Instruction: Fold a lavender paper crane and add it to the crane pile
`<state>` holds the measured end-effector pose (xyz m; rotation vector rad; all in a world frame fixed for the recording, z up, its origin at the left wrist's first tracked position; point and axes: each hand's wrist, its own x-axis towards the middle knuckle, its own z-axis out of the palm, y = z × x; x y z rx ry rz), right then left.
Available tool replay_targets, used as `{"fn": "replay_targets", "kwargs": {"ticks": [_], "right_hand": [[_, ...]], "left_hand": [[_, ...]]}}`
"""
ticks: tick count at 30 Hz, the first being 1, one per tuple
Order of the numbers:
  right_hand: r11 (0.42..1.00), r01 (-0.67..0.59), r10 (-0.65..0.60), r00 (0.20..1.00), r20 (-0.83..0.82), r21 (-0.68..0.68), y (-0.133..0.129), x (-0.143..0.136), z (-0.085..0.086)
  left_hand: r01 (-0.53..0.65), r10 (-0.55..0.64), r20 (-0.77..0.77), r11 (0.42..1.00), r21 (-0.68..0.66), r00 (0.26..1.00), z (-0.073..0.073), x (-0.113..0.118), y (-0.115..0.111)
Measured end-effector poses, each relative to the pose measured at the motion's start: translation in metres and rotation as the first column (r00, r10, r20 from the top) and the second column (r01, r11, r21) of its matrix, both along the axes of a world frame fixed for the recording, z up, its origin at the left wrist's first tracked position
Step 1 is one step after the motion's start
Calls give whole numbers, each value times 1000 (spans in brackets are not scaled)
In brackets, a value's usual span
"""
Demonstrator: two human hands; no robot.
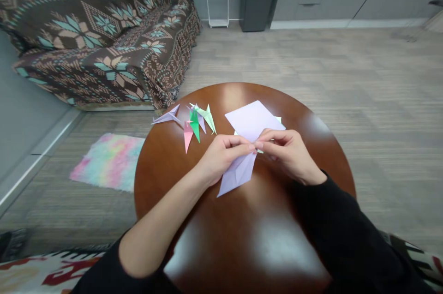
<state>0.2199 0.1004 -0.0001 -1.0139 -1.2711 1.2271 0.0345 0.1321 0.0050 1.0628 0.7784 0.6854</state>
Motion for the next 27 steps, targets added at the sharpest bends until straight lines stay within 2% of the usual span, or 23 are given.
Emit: {"fn": "replay_targets", "kwargs": {"ticks": [8, 13, 20, 24, 25, 27], "right_hand": [[1000, 22, -22, 1000, -14, -4, 0, 1, -4], [996, 87, -87, 996, 2, -36, 0, -1, -5], [987, 161, -160, 984, 75, -14, -2, -8, -8], [961, 274, -275, 954, 122, 29, 0, -14, -9], [961, 275, -275, 955, 112, 18, 1, -15, -9], [981, 190, -186, 979, 78, -48, 1, -18, -10]], "left_hand": [[-54, 62, -50, 986, 161, 997, 1, 4, -3], [-53, 64, -55, 982, 181, 996, 1, 4, -3], [-70, 85, -74, 981, 182, 994, -1, 5, -3], [-163, 171, -32, 971, 175, 985, -3, 5, -2], [-205, 208, -2, 962, 180, 978, -4, 5, -1], [-293, 289, 51, 937, 192, 956, -6, 5, 2]]}}
